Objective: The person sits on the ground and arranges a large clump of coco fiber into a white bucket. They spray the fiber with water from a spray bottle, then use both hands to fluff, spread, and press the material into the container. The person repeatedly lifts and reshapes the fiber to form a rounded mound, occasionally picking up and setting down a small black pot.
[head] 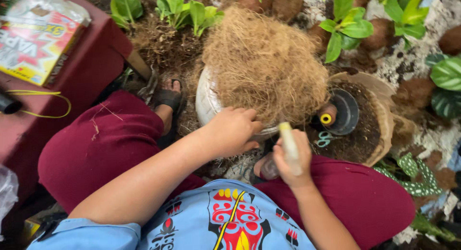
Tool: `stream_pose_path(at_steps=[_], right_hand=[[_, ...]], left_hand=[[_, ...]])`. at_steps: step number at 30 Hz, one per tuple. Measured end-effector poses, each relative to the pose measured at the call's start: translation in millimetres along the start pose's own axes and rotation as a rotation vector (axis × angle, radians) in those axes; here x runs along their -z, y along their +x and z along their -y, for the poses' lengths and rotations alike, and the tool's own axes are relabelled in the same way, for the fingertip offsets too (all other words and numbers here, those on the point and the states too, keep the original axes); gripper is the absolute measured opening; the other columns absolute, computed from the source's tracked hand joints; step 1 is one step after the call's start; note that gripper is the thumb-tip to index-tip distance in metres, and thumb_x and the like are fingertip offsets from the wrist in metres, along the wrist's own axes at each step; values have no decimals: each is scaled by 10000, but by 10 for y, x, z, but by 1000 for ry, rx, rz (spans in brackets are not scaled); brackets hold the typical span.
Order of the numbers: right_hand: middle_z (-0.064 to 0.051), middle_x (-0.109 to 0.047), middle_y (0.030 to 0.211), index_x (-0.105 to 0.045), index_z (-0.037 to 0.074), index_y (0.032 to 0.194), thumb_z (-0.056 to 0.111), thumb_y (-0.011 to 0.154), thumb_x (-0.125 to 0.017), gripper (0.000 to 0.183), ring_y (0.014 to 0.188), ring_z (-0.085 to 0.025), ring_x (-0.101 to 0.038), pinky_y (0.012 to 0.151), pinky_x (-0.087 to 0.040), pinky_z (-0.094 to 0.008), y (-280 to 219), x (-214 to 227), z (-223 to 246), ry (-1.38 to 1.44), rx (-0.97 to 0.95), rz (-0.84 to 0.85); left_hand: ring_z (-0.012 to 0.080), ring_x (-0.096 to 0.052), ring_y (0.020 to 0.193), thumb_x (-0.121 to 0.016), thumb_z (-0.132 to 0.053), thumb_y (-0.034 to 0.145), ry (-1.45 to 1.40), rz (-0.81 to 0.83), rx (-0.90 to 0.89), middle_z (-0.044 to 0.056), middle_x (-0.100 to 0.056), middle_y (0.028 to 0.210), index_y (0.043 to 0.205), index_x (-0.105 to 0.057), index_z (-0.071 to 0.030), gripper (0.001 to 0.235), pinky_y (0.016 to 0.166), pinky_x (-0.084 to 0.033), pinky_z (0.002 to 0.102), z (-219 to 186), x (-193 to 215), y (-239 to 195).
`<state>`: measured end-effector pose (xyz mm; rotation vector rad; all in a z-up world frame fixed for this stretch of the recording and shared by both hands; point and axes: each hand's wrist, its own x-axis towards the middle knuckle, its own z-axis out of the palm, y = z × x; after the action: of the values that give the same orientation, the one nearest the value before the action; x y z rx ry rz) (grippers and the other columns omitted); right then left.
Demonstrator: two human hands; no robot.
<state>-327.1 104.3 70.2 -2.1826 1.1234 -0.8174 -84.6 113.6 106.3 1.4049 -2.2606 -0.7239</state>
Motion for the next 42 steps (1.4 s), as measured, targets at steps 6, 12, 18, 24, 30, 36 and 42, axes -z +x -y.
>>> stream_pose_path(at_steps=[6, 12, 18, 24, 30, 36, 42], right_hand=[[-147, -571, 1019, -599, 16, 1127, -16, 780, -717, 368, 952, -292, -572, 851, -484, -375, -171, 62, -157, -1, 92, -60], [-23, -616, 1018, -602, 29, 1194, 1, 923, -659, 278, 876, -104, -602, 780, -506, -228, -385, 250, -594, 506, -470, -241], [-40, -603, 961, -570, 36, 1121, 23, 868, -718, 294, 819, -148, -619, 727, -534, -256, -471, 9, -356, 321, -297, -33], [-132, -599, 965, -619, 19, 1101, -22, 713, -713, 402, 891, -335, -590, 819, -486, -398, -253, -65, -23, 157, 113, 132], [-30, -575, 876, -577, 49, 1306, 49, 870, -665, 444, 749, -183, -537, 691, -476, -311, -99, -173, 115, 328, -351, -45], [-65, -576, 1111, -571, 20, 1178, 90, 914, -694, 300, 1037, -165, -593, 946, -487, -304, 106, -210, 582, 388, 33, 44], [-172, -433, 1491, -311, -10, 1504, 180, 812, -824, 883, 1343, -256, -468, 1193, -357, -381, 525, -317, 978, 301, 253, 167]], left_hand=[[315, -646, 988, -787, -402, 783, 151, 64, 60, 108, -632, 975, 921, -746, -123, 315, 808, -502, 481, -64, -15, 118], [307, -592, 1039, -803, -387, 770, 346, -224, 150, 101, -611, 1013, 903, -736, -108, 316, 811, -484, 466, -176, -25, 236], [325, -568, 1072, -862, -392, 703, 297, -238, 269, 129, -572, 1068, 968, -716, -88, 428, 838, -479, 482, -131, 134, 199], [332, -576, 1076, -864, -344, 690, 342, -341, 300, 136, -572, 1121, 1019, -710, -94, 441, 845, -491, 476, -3, 366, -74], [344, -630, 985, -861, -394, 731, 174, -149, 255, 144, -611, 1066, 1035, -698, -81, 466, 797, -517, 498, -26, 317, -299], [398, -621, 1027, -894, -441, 634, -112, -231, 39, 178, -623, 1098, 1150, -661, -44, 691, 833, -515, 524, -337, -145, -488], [363, -647, 1062, -828, -292, 666, -184, -308, 283, 106, -669, 1100, 1187, -685, -120, 567, 834, -504, 527, -131, -78, -501]])
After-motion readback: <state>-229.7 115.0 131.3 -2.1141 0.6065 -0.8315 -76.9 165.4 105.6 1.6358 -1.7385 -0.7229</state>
